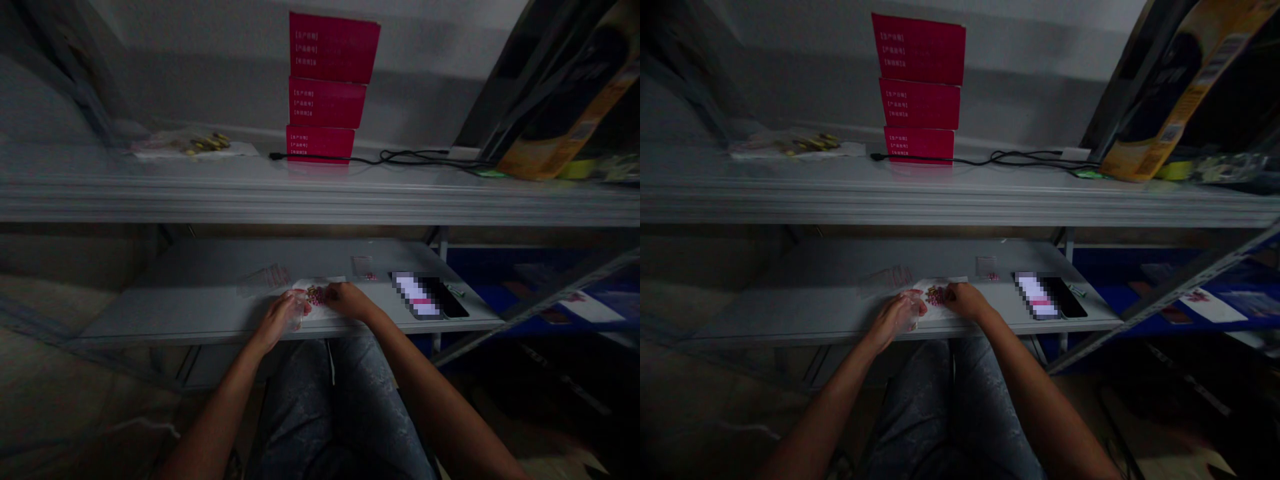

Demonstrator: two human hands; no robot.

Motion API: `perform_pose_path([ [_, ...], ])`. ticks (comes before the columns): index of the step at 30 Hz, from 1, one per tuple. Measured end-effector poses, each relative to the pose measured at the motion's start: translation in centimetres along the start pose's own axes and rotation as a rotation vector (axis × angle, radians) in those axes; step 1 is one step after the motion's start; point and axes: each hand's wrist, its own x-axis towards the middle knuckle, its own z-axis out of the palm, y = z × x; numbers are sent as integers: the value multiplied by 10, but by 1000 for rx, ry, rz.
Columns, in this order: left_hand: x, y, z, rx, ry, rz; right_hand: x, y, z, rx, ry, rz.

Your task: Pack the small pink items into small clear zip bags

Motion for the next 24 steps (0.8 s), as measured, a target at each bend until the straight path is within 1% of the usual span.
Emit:
perform_pose_path([
  [3, 0, -3, -3, 7, 11, -1, -1, 0, -2, 32, -1, -5],
  [5, 0, -4, -4, 7, -4, 2, -1, -2, -5, 116, 54, -20],
  [7, 0, -5, -4, 22, -20, 13, -1, -9, -10, 303, 144, -42],
  [9, 1, -6, -5, 64, -26, 43, -1, -21, -14, 556, 221, -18],
  [11, 2, -7, -7, 114, -42, 80, -1, -36, -19, 755, 260, 18],
  [12, 3, -8, -7, 135, -50, 94, -1, -43, -20, 796, 256, 10],
  [13, 3, -10, -8, 149, -48, 102, -1, -50, -22, 792, 233, -23],
  [15, 4, -12, -9, 164, -14, 109, 0, -56, -24, 705, 152, -124],
  [17, 4, -14, -9, 146, 38, 102, 1, -53, -24, 608, 107, -172],
  [19, 4, -13, -8, 91, 36, 75, 1, -41, -24, 503, 160, -148],
  [21, 2, -10, -7, 26, -8, 53, 0, -26, -22, 340, 227, -88],
  [22, 2, -8, -6, 0, -33, 50, -1, -19, -20, 245, 232, -58],
  [24, 1, -4, -3, -41, -55, 49, -4, -10, -16, 98, 173, -20],
])
